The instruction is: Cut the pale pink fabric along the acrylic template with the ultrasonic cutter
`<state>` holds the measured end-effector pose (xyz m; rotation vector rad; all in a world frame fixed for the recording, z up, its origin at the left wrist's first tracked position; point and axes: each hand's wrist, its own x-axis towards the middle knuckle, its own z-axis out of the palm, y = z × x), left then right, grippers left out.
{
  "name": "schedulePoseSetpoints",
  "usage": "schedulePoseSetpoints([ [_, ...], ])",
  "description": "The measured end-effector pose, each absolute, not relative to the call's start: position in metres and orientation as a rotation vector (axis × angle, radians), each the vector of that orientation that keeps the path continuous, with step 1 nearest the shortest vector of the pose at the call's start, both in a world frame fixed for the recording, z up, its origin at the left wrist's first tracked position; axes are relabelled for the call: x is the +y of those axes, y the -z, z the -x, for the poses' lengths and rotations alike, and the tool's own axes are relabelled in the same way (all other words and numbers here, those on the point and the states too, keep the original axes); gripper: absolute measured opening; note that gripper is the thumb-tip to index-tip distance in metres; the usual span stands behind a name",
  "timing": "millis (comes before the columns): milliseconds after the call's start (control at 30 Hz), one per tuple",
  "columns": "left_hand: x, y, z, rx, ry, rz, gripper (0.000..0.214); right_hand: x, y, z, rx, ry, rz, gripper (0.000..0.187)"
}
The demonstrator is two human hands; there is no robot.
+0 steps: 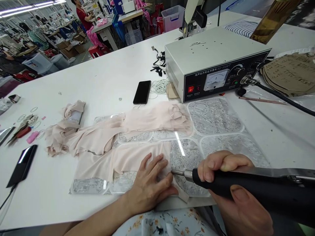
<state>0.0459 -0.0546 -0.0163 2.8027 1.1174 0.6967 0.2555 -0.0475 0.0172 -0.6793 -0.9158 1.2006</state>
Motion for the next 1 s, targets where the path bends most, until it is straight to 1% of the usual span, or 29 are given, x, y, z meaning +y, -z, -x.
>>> schedulePoseSetpoints([
  [300, -0.056, 0.017, -0.046, 1.117, -0.686, -2.795, 0.025, -0.046, -0.013, -0.256, -0.974, -1.154, 0.636, 0.008],
  [600, -0.055, 0.018, -0.046, 1.114, -0.7, -2.787, 0.023, -0.039, -0.01, -0.246, -0.813, -1.042, 0.63, 0.011],
  [767, -0.055, 0.017, -0.046, 1.106, -0.703, -2.782, 0.024, -0.034, 0.001, -0.241, -0.899, -1.018, 0.659, 0.016],
  [1000, -0.056, 0.018, -0.046, 1.131, -0.661, -2.76, 0.024, -0.037, 0.008, -0.243, -0.936, -1.016, 0.673, 0.015],
])
